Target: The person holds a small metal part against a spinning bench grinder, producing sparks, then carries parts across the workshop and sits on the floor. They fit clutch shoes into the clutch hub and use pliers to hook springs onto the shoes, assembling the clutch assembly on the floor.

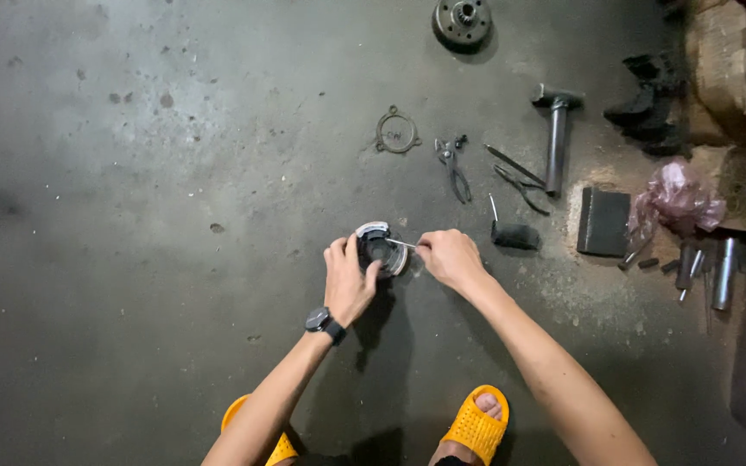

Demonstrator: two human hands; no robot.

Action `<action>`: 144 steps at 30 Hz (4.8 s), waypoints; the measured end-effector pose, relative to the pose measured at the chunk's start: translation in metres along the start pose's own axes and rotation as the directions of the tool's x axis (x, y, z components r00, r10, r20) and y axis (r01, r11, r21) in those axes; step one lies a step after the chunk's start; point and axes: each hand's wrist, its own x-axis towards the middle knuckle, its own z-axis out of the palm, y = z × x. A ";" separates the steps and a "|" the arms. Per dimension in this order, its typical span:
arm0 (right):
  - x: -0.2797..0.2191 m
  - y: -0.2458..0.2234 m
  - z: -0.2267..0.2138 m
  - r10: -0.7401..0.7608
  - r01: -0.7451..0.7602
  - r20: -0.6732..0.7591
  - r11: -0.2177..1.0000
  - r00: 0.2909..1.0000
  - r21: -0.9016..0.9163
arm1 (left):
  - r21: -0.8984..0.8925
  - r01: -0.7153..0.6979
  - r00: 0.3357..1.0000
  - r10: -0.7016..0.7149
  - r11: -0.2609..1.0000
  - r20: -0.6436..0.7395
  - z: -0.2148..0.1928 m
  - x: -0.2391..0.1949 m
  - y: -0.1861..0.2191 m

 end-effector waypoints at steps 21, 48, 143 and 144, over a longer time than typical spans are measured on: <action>0.018 -0.005 0.054 -0.056 0.042 0.095 0.990 0.994 0.138 | -0.248 0.013 0.971 -0.071 0.969 -0.227 -0.002 0.018 -0.012; 0.021 -0.049 0.049 0.028 -0.040 0.077 0.986 0.997 0.161 | -0.292 0.138 0.982 -0.169 0.946 -0.083 0.006 0.047 -0.025; -0.017 -0.037 0.093 0.276 -0.181 -0.100 0.821 0.956 0.542 | -0.289 0.102 0.990 -0.124 0.952 -0.060 0.005 0.047 -0.020; -0.011 -0.037 0.085 0.278 -0.186 -0.093 0.820 0.956 0.541 | -0.290 0.109 0.990 -0.130 0.951 -0.055 0.004 0.049 -0.019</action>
